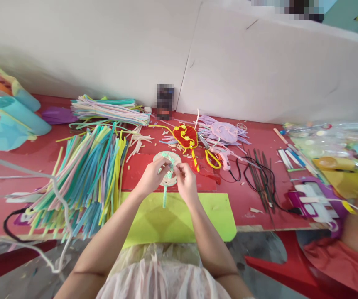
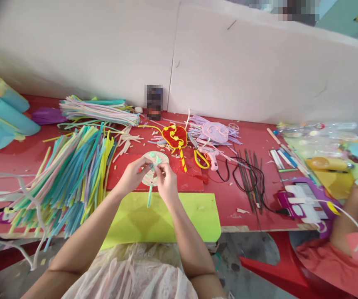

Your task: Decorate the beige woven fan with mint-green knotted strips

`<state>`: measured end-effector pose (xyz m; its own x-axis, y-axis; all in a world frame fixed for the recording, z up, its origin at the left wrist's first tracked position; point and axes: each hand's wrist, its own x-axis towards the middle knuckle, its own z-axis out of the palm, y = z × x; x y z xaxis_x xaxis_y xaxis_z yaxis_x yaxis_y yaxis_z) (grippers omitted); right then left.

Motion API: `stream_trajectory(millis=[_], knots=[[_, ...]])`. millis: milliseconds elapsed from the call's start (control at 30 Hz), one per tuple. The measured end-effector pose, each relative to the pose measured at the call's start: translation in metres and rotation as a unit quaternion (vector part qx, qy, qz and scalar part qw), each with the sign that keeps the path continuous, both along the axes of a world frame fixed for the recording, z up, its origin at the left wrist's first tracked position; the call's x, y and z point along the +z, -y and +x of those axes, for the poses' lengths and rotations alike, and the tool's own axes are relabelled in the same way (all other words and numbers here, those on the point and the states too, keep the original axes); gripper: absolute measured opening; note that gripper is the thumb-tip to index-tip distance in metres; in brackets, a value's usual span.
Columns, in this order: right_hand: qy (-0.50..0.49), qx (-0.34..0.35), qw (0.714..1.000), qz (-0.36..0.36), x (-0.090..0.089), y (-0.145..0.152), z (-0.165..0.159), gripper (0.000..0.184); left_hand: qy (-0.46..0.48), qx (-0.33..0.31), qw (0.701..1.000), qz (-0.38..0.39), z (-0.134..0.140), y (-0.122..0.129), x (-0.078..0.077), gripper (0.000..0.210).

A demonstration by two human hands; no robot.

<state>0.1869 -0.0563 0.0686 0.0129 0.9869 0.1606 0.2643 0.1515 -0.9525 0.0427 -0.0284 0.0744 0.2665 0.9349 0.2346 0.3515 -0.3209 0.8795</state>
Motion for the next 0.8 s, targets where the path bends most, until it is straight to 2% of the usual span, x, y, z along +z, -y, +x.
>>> stream_trajectory(millis=[200,333,400,533,667,800], knots=[[-0.09,-0.029,0.995,-0.036,-0.004,0.0,-0.014,0.024,0.005,0.089,0.995,0.042,0.01,0.01,-0.004,0.01],[-0.142,-0.022,0.988,-0.048,-0.005,-0.003,-0.016,0.027,-0.002,0.105,0.993,0.059,0.011,0.01,-0.005,0.011],[-0.144,-0.009,0.988,-0.052,-0.006,-0.005,-0.012,0.026,-0.002,0.08,0.996,0.045,0.008,0.007,-0.004,0.012],[-0.098,0.016,0.994,-0.047,-0.005,-0.01,0.0,0.025,-0.009,-0.008,1.0,0.028,-0.004,-0.003,-0.004,0.018],[-0.065,0.047,0.996,-0.046,-0.002,-0.012,0.008,0.024,-0.03,-0.065,0.995,0.068,-0.014,-0.008,-0.005,0.017],[-0.081,0.111,0.988,-0.074,0.005,-0.013,0.012,0.023,-0.053,-0.09,0.985,0.137,-0.02,-0.007,-0.004,0.015]])
